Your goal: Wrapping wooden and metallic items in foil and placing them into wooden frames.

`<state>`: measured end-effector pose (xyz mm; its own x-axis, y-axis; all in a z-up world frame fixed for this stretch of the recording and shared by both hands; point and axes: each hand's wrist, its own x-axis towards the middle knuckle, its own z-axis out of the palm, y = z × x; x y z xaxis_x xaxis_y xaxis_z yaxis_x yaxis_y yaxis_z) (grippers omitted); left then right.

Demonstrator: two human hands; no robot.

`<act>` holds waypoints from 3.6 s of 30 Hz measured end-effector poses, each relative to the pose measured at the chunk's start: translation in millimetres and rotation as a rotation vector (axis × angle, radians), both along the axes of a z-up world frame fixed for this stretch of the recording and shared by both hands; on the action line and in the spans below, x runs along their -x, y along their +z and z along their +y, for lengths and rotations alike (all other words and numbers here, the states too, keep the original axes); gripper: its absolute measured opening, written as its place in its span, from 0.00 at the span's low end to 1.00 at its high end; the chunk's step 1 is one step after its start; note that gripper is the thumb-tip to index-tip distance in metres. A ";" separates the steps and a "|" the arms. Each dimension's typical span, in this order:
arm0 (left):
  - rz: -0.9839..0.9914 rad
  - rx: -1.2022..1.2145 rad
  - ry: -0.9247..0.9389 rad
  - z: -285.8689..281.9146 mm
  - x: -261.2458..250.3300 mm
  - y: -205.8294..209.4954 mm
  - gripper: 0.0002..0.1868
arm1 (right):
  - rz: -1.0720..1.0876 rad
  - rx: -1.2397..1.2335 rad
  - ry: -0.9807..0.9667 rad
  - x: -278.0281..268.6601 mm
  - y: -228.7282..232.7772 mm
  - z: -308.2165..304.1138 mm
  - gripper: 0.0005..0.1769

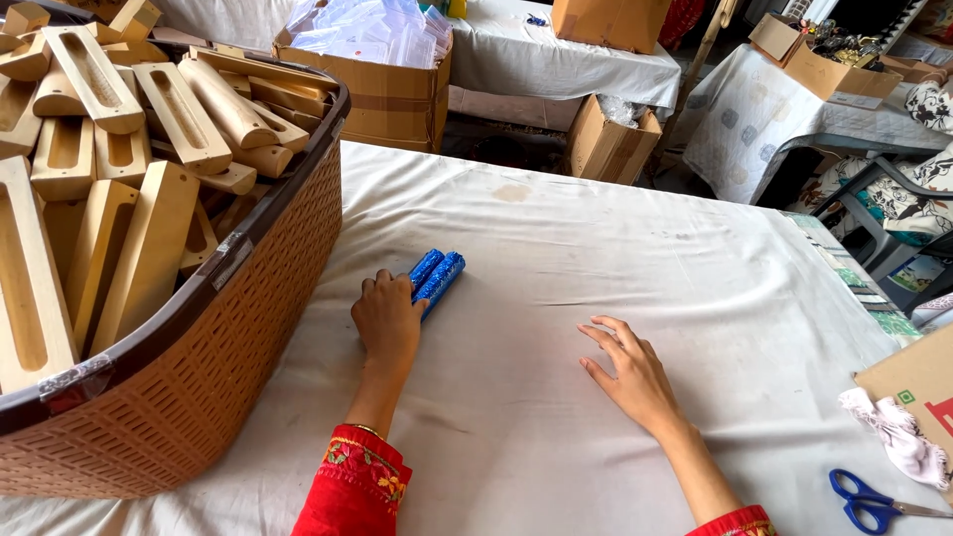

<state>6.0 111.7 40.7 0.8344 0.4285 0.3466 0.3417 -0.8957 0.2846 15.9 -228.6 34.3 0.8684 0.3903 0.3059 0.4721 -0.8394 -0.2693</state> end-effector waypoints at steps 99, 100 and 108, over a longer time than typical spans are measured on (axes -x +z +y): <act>0.090 0.045 -0.139 -6.2 11.3 4.0 0.15 | -0.245 0.009 -0.084 -7.4 10.0 -49.9 0.28; 0.084 0.045 -0.161 -8.1 9.0 0.7 0.15 | -0.251 0.012 -0.105 -13.0 6.5 -68.7 0.28; 0.107 0.012 -0.136 -7.0 7.9 -4.0 0.16 | -0.370 -0.077 -1.027 -116.0 -152.7 -333.1 0.45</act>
<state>-1.9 104.6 36.6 0.9169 0.3125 0.2484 0.2462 -0.9325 0.2643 131.9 -561.6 -118.4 0.6186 -0.4987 0.6072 -0.3808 -0.8662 -0.3234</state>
